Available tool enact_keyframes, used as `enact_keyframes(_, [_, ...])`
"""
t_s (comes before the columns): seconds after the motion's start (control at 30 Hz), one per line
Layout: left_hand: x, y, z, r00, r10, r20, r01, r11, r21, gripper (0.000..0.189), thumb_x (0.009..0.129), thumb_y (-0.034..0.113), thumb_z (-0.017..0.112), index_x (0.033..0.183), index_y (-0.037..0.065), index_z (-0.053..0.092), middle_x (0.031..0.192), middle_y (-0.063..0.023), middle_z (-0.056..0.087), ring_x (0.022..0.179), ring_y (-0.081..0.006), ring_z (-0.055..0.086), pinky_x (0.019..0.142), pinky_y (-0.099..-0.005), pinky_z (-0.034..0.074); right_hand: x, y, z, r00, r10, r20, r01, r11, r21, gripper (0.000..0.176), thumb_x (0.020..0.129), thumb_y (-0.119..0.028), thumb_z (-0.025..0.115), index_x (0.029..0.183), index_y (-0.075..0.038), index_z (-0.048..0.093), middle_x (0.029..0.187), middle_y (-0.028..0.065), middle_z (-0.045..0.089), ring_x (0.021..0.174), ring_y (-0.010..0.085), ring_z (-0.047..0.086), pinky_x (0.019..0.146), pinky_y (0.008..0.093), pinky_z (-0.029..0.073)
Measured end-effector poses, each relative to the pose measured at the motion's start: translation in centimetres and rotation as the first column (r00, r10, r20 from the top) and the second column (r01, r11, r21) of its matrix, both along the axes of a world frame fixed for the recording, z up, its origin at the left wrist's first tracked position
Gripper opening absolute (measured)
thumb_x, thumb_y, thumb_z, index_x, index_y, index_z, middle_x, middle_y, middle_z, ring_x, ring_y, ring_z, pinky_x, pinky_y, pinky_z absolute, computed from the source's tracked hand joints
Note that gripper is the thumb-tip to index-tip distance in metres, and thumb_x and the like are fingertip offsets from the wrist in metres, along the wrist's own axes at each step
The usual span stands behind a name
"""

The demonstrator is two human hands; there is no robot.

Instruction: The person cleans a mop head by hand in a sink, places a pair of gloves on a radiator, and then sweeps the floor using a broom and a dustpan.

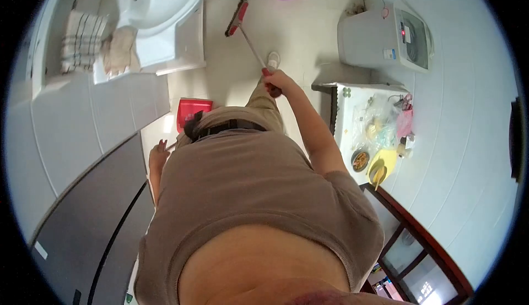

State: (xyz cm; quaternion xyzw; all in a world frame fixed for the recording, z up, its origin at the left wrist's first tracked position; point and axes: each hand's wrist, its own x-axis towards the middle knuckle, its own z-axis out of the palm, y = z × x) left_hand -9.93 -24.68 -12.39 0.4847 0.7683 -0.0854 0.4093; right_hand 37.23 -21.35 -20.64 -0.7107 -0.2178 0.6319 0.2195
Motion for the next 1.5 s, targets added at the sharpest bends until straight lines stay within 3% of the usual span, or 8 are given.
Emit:
enact_keyframes(0.07, [-10.0, -5.2, -19.4, 0.925, -0.008, 0.379, -0.167, 0.889, 0.426, 0.055, 0.09, 0.044, 0.04, 0.092, -0.006, 0.06, 0.088, -0.0244, 0.062, 0.083, -0.0357, 0.06, 0.072, -0.0411, 0.044, 3.5, 4.9, -1.3, 0.999, 0.016, -0.051, -0.017, 1.0, -0.011, 0.01, 0.073, -0.007, 0.059, 0.067, 0.001, 0.057, 0.058, 0.009, 0.057, 0.049, 0.0168, 0.055, 0.046, 0.0288, 0.043])
enact_keyframes(0.13, [3.7, 0.0, -5.7, 0.993, 0.119, -0.023, -0.118, 0.992, 0.049, 0.056, 0.09, 0.046, 0.04, 0.093, -0.005, 0.061, 0.089, -0.0248, 0.061, 0.081, -0.0345, 0.06, 0.072, -0.0406, 0.044, 7.5, 10.5, -2.6, 0.995, 0.043, -0.095, -0.045, 0.999, -0.012, 0.011, 0.073, -0.007, 0.06, 0.066, 0.001, 0.057, 0.059, 0.0094, 0.058, 0.049, 0.0176, 0.055, 0.047, 0.0292, 0.044])
enact_keyframes(0.23, [13.3, 3.3, -0.4, 0.946, 0.263, -0.189, -0.27, 0.963, -0.012, 0.043, 0.086, 0.035, 0.05, 0.094, -0.006, 0.06, 0.091, -0.0213, 0.063, 0.08, -0.0279, 0.06, 0.07, -0.0371, 0.045, 13.0, 17.2, -4.5, 0.988, 0.156, 0.004, -0.155, 0.987, -0.04, 0.012, 0.073, -0.007, 0.061, 0.064, 0.001, 0.058, 0.059, 0.0099, 0.058, 0.051, 0.0188, 0.056, 0.049, 0.0288, 0.044])
enact_keyframes(0.33, [16.3, 4.3, -2.3, 0.885, 0.434, 0.17, -0.462, 0.865, 0.197, 0.034, 0.077, 0.019, 0.057, 0.098, -0.008, 0.058, 0.092, -0.0153, 0.064, 0.081, -0.0211, 0.058, 0.067, -0.033, 0.044, 18.7, 23.2, -6.1, 0.992, 0.029, -0.12, -0.033, 0.999, -0.035, 0.012, 0.074, -0.008, 0.062, 0.067, 0.002, 0.058, 0.059, 0.0107, 0.058, 0.051, 0.0199, 0.056, 0.049, 0.03, 0.045])
enact_keyframes(0.5, [25.9, 10.5, 2.7, 0.86, 0.488, 0.149, -0.507, 0.852, 0.133, 0.029, 0.072, 0.012, 0.058, 0.095, -0.006, 0.056, 0.068, -0.0039, 0.054, 0.05, -0.0076, 0.045, 0.045, -0.0227, 0.036, 28.0, 26.7, -8.2, 0.97, -0.094, -0.226, 0.06, 0.986, -0.153, 0.012, 0.075, -0.008, 0.061, 0.069, 0.001, 0.056, 0.058, 0.0105, 0.056, 0.048, 0.0206, 0.055, 0.045, 0.0313, 0.044])
enact_keyframes(0.97, [34.2, 25.2, -2.4, 0.626, 0.722, 0.296, -0.708, 0.685, -0.173, 0.02, 0.073, 0.014, 0.061, 0.087, 0.003, 0.051, 0.056, -0.0005, 0.047, 0.043, -0.0097, 0.044, 0.039, -0.0249, 0.039, 40.6, 28.9, -1.7, 0.789, -0.599, -0.138, 0.555, 0.79, -0.26, 0.01, 0.079, -0.007, 0.058, 0.076, 0.001, 0.051, 0.058, 0.0077, 0.052, 0.047, 0.0188, 0.052, 0.043, 0.0291, 0.044])
enact_keyframes(1.4, [37.6, 30.0, -4.4, 0.721, 0.637, 0.274, -0.666, 0.746, 0.019, 0.02, 0.07, 0.013, 0.059, 0.085, 0.001, 0.054, 0.064, -0.0033, 0.05, 0.05, -0.0129, 0.047, 0.046, -0.029, 0.039, 52.1, 46.7, -7.5, 0.958, -0.232, 0.167, 0.281, 0.873, -0.399, 0.023, 0.08, -0.003, 0.054, 0.065, -0.006, 0.037, 0.053, 0.006, 0.044, 0.04, 0.0174, 0.045, 0.035, 0.0304, 0.041])
enact_keyframes(1.5, [39.7, 29.4, -2.2, 0.769, 0.627, 0.122, -0.634, 0.773, 0.026, 0.022, 0.07, 0.013, 0.06, 0.087, 0.0, 0.055, 0.07, -0.0055, 0.054, 0.058, -0.016, 0.05, 0.054, -0.0302, 0.042, 52.1, 50.4, -9.2, 0.96, 0.125, 0.251, 0.006, 0.886, -0.463, 0.017, 0.078, -0.009, 0.058, 0.067, -0.004, 0.046, 0.056, 0.0079, 0.049, 0.045, 0.0181, 0.051, 0.042, 0.0304, 0.046])
